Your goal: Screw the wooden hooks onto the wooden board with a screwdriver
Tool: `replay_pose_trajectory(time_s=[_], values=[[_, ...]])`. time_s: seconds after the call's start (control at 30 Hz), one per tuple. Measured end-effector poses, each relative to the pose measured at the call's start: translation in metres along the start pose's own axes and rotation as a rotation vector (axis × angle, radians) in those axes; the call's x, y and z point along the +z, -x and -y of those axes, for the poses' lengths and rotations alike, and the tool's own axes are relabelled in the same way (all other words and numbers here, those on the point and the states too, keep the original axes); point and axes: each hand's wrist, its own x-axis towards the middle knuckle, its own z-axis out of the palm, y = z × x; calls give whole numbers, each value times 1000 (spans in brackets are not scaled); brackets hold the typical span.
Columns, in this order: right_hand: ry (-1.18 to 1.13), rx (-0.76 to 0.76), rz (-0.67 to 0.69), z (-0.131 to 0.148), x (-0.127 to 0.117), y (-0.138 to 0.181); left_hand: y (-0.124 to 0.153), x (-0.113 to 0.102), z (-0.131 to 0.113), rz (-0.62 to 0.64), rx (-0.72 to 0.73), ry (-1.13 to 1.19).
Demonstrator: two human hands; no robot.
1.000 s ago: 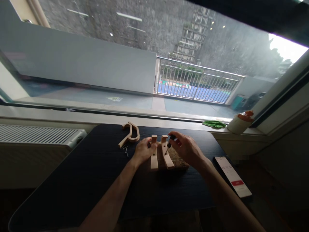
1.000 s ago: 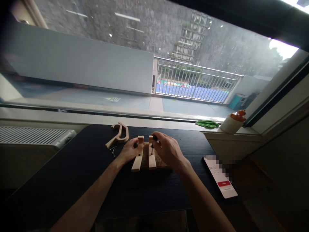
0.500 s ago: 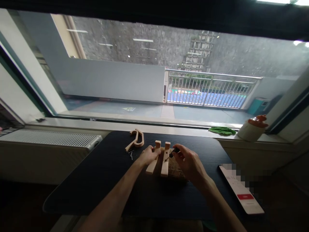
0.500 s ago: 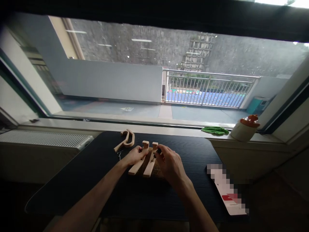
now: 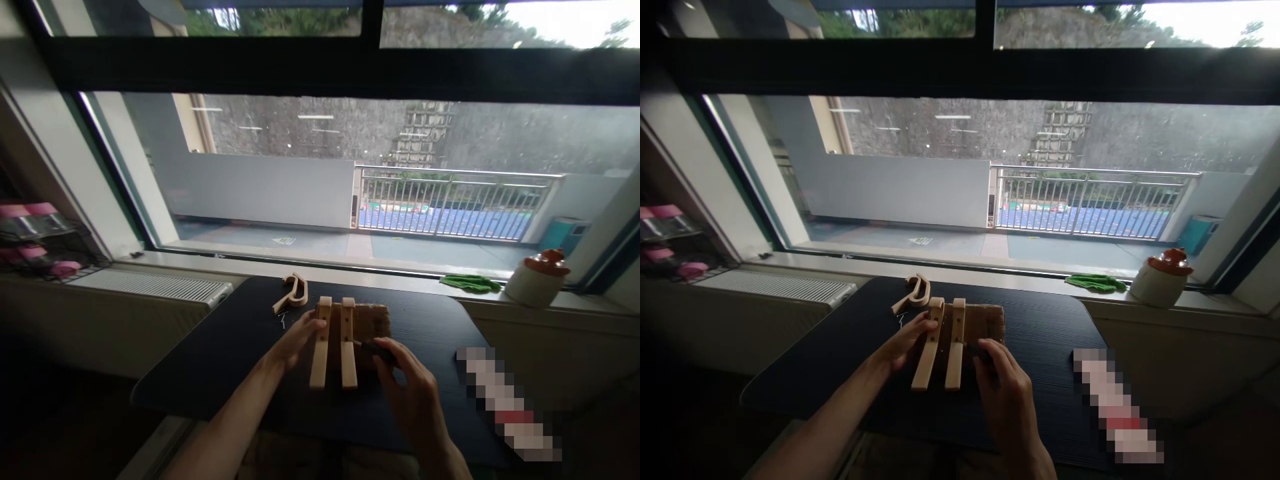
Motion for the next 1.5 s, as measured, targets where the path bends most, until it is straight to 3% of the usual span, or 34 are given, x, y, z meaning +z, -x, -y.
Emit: replay_pose_trajectory(time_s=[0.2,0.37,0.53,0.63,0.87,1.13,1.5], values=[[-30,12,-33,-15,12,3,10,7,0,-170,361,-83],[-42,84,-24,-40,32,7,7,6,33,-285,416,-144],[-53,64,-80,-65,41,14,1,19,48,-261,564,-299],[-75,76,-122,-77,44,15,-5,24,49,-367,527,-374],[-90,79,-199,-83,47,18,0,12,55,-345,544,-368],[-149,94,-238,-83,47,23,18,17,54,-385,557,-391],[-243,33,-277,-76,48,25,16,13,57,-365,561,-366]])
